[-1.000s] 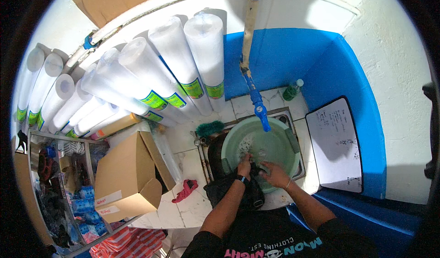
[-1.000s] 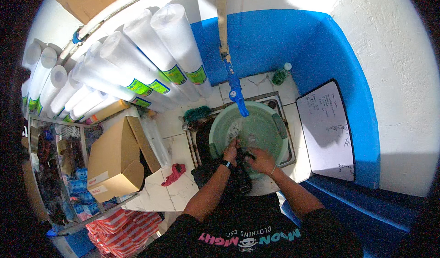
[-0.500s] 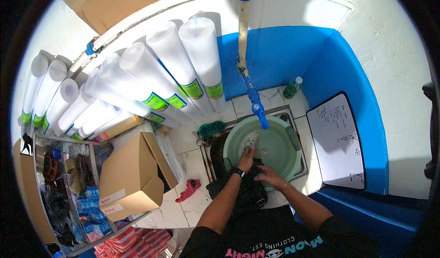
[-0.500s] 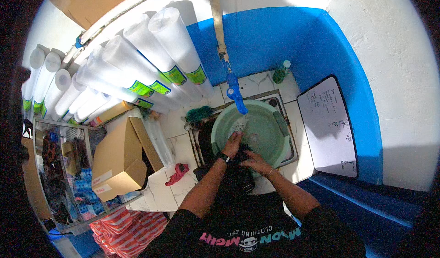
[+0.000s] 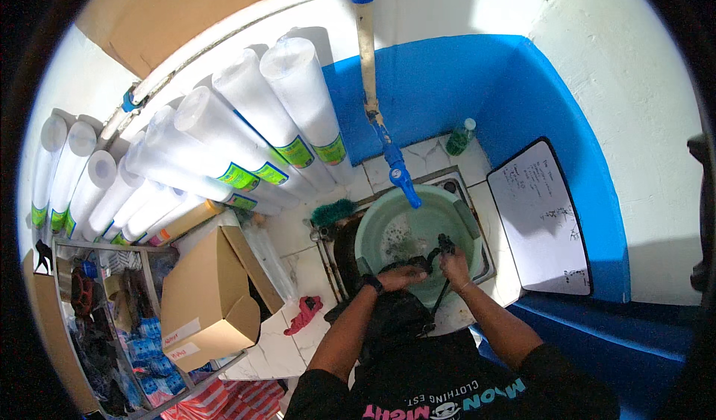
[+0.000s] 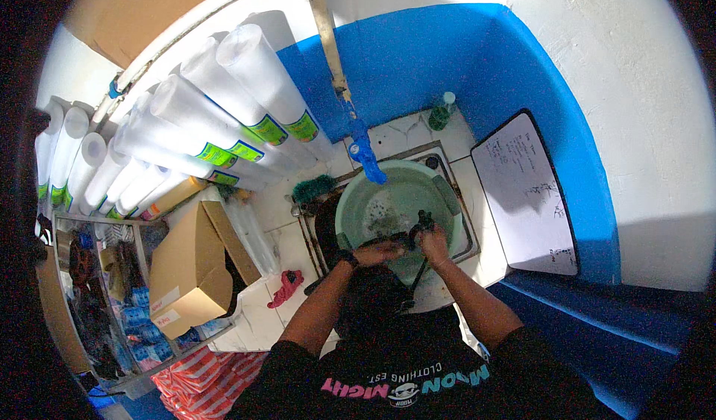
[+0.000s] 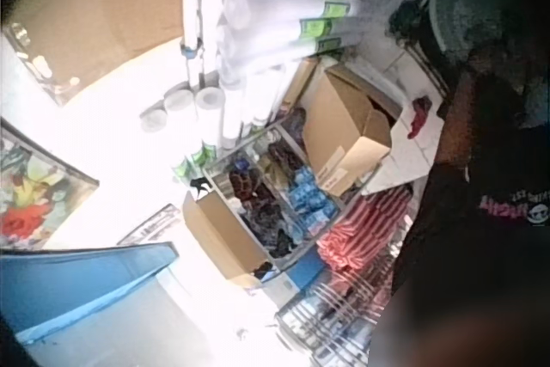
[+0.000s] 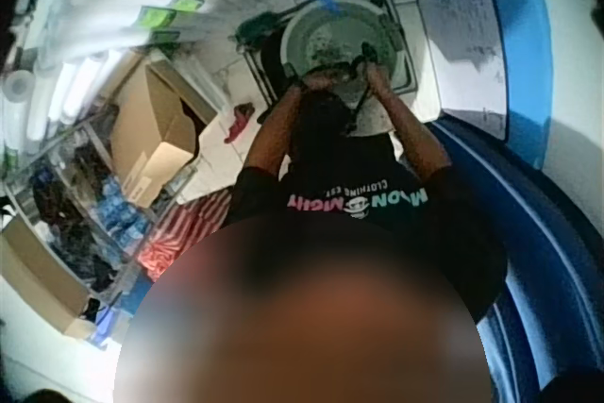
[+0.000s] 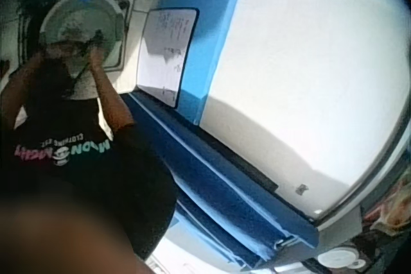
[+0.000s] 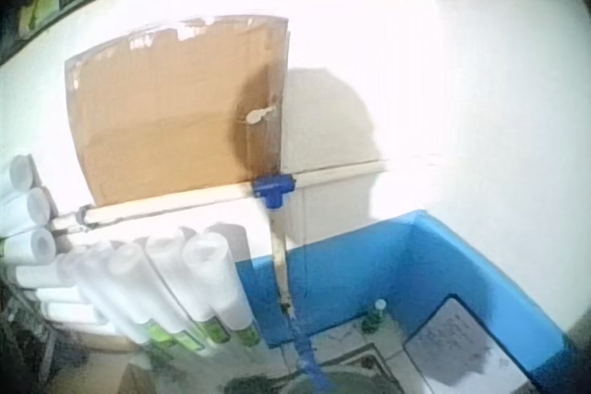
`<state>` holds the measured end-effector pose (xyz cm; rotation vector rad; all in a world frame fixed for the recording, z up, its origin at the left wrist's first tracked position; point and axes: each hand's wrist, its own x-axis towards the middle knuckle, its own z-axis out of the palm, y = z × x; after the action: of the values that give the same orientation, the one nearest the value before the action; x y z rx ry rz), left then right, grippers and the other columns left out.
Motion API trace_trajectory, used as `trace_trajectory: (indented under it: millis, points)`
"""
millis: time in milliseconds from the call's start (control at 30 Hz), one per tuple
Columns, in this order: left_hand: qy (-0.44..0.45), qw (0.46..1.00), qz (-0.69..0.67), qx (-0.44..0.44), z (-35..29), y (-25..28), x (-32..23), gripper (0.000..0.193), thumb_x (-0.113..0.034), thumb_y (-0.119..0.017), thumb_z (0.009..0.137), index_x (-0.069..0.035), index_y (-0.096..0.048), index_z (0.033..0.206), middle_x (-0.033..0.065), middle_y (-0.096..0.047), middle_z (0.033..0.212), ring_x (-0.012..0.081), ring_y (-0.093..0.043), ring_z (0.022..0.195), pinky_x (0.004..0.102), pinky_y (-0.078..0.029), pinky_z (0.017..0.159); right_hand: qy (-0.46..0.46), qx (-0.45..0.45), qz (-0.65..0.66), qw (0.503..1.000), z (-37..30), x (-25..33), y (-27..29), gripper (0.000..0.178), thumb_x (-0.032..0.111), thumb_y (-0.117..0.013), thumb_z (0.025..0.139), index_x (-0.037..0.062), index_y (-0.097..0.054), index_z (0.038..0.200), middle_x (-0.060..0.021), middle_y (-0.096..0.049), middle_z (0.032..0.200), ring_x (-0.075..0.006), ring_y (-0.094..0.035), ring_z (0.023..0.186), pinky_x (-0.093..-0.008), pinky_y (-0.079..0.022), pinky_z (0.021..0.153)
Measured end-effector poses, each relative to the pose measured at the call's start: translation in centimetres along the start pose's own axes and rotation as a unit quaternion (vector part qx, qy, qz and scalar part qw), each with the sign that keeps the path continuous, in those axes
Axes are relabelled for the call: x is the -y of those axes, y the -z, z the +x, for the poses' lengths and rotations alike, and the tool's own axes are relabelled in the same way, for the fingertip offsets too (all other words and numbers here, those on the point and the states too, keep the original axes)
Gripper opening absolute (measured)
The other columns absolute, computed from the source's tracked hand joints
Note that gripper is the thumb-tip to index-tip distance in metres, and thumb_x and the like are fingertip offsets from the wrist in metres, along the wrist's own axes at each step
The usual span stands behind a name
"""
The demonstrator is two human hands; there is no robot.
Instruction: The person washes a black garment by hand in a green basin under a running tap, then rinses it and wrings out the water. They place the garment on a nearby surface and wipe the basin with a pink cloth.
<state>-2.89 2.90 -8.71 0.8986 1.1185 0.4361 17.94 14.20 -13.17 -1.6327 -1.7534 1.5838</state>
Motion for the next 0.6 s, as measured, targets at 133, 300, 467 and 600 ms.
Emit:
trace_trajectory:
  millis: [133,300,467,600]
  points:
    - [0.061,0.997,-0.038,-0.011,-4.1,0.1,-1.6,0.088,-0.069,-0.052,0.088,-0.007,-0.036,0.147,0.0149,-0.045,0.144,0.0285,-0.042,0.133,0.0407,-0.035,0.110,0.283,-0.045,-0.212,0.934,0.2,0.8,-1.7,0.026,0.007,-0.053,0.083,0.0015,-0.057,0.109,-0.0103,-0.058,0.077,-0.0249,-0.059,0.065,-0.0387,-0.049,0.062]
    - [0.098,0.977,0.185,-0.034,-6.6,0.1,1.4,0.088,-0.055,-0.068,0.081,-0.008,-0.035,0.147,0.0171,-0.045,0.143,0.0322,-0.046,0.128,0.0429,-0.041,0.103,0.330,-0.043,-0.208,0.920,-0.8,5.9,-2.8,0.048,0.012,-0.059,0.082,-0.0054,-0.051,0.126,-0.0266,-0.052,0.127,-0.0458,-0.050,0.116,-0.0491,-0.037,0.105]
    - [0.094,0.928,0.208,-0.296,-6.3,-0.9,1.8,0.090,-0.032,-0.083,0.070,-0.010,-0.038,0.144,0.0187,-0.046,0.139,0.0376,-0.049,0.124,0.0466,-0.046,0.096,0.188,-0.032,-0.131,0.973,-0.5,7.8,-4.5,0.034,0.005,-0.055,0.084,-0.0038,-0.054,0.117,-0.0225,-0.059,0.105,-0.0398,-0.058,0.103,-0.0464,-0.044,0.093]
    - [0.125,0.839,0.344,-0.403,-6.1,-2.2,0.4,0.076,-0.029,-0.082,0.073,-0.010,-0.046,0.137,0.0195,-0.046,0.136,0.0358,-0.051,0.121,0.0475,-0.042,0.101,0.084,-0.015,-0.058,0.995,0.4,7.5,-5.2,0.044,0.007,-0.058,0.085,-0.0025,-0.047,0.127,-0.0247,-0.059,0.109,-0.0398,-0.058,0.106,-0.0474,-0.043,0.095]
